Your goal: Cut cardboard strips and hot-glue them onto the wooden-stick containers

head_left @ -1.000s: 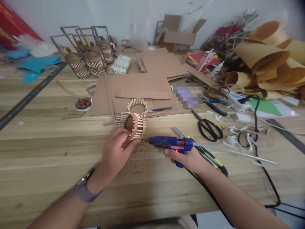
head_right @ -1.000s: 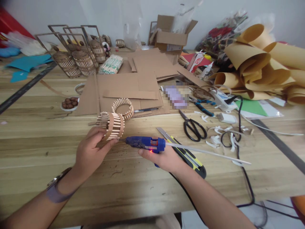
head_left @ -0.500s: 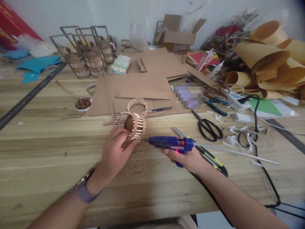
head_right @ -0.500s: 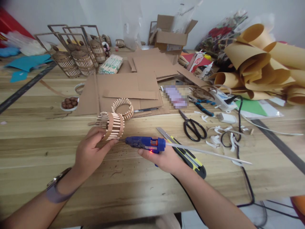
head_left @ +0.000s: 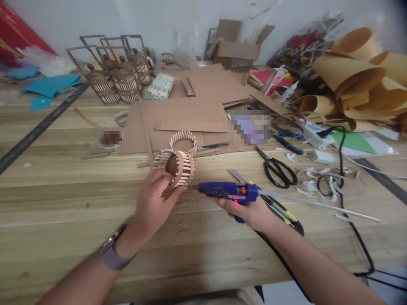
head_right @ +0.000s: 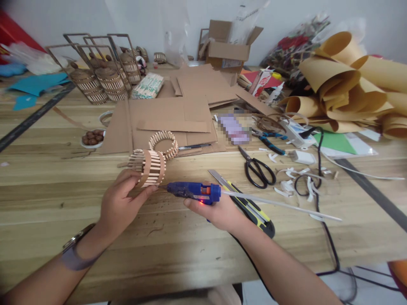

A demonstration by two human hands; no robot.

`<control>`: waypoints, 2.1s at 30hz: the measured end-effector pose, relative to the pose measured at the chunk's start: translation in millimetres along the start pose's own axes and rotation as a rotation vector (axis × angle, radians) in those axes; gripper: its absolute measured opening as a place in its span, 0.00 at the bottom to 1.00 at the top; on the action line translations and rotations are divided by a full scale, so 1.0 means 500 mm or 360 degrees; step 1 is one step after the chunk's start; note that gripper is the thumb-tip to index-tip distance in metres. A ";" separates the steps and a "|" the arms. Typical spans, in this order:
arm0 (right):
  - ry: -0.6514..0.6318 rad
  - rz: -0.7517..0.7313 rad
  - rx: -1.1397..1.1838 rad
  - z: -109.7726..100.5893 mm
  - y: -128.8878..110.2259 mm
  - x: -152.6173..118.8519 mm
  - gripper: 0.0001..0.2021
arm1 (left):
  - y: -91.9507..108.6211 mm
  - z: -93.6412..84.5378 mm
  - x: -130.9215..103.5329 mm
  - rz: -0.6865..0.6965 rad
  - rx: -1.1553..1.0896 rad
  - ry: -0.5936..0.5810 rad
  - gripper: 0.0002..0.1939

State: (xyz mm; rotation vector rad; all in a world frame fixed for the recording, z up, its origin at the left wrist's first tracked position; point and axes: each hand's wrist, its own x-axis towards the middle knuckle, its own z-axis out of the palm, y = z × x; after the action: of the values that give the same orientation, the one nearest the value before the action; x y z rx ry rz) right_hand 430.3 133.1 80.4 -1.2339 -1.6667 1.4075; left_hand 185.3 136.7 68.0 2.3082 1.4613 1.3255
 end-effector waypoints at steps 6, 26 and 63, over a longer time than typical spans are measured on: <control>-0.0010 -0.0017 0.0011 0.000 0.003 -0.001 0.14 | 0.001 0.000 0.000 -0.0011 0.0015 -0.0011 0.08; 0.0037 0.0071 0.0008 0.001 0.015 -0.002 0.22 | 0.000 0.000 0.000 -0.0085 -0.0037 -0.0019 0.08; -0.0307 0.0271 -0.0029 -0.019 -0.004 0.009 0.20 | 0.006 -0.007 0.004 -0.0247 -0.0123 0.0074 0.04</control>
State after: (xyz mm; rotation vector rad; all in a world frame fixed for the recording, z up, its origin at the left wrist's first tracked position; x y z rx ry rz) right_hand 436.8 140.8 84.0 -1.3117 -1.7384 1.6630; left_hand 185.0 135.7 73.0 2.0840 1.5391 1.3750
